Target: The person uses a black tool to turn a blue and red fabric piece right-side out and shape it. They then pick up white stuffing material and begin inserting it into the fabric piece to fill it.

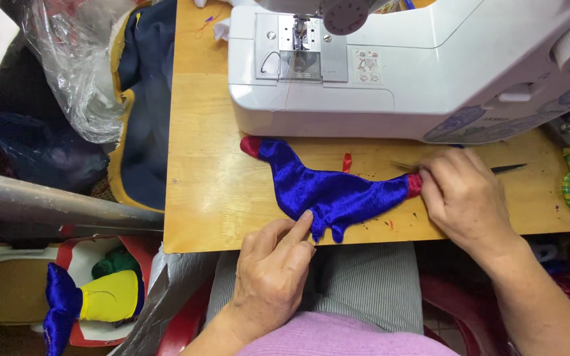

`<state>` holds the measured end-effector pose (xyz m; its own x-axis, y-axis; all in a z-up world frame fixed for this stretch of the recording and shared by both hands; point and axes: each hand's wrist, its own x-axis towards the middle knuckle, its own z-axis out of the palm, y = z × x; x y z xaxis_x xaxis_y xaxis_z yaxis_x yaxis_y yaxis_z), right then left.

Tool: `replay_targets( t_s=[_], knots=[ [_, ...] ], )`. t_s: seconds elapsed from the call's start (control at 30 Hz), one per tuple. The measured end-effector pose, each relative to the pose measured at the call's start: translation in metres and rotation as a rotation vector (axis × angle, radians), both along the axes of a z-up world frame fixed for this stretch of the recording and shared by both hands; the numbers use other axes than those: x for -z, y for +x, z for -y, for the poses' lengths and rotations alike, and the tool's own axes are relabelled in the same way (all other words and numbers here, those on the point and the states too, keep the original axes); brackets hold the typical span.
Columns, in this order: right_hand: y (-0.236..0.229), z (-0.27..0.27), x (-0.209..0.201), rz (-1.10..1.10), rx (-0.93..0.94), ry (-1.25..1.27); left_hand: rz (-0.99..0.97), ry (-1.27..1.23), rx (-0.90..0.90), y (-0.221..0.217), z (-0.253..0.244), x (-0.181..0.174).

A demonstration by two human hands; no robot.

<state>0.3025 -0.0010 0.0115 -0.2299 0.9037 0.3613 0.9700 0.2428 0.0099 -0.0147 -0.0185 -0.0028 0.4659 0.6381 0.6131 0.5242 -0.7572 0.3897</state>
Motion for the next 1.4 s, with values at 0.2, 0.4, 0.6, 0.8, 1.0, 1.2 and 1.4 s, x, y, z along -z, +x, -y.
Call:
replay_targets(
  t_s=[0.2, 0.4, 0.6, 0.8, 1.0, 1.2, 1.4],
  knots=[
    [-0.021, 0.03, -0.03, -0.286, -0.109, 0.058, 0.03, -0.04, 0.004, 0.0, 0.0, 0.002],
    [-0.092, 0.048, -0.039, -0.161, -0.325, -0.039, 0.089, -0.039, 0.002, 0.0, 0.0, 0.002],
    [-0.119, 0.044, -0.043, -0.037, -0.322, 0.086, 0.093, -0.038, 0.018, -0.002, 0.0, 0.003],
    [-0.128, 0.039, -0.04, -0.04, -0.336, 0.122, 0.094, -0.032, 0.024, -0.003, 0.0, 0.005],
    [-0.128, 0.038, -0.043, -0.04, -0.327, 0.1, 0.083, -0.038, 0.013, -0.002, -0.001, 0.004],
    [-0.124, 0.042, -0.041, -0.04, -0.324, 0.081, 0.102, -0.027, 0.013, -0.002, 0.0, 0.006],
    [-0.136, 0.034, -0.038, -0.112, -0.34, 0.106, 0.102, -0.031, 0.023, -0.002, -0.002, 0.003]
  ],
)
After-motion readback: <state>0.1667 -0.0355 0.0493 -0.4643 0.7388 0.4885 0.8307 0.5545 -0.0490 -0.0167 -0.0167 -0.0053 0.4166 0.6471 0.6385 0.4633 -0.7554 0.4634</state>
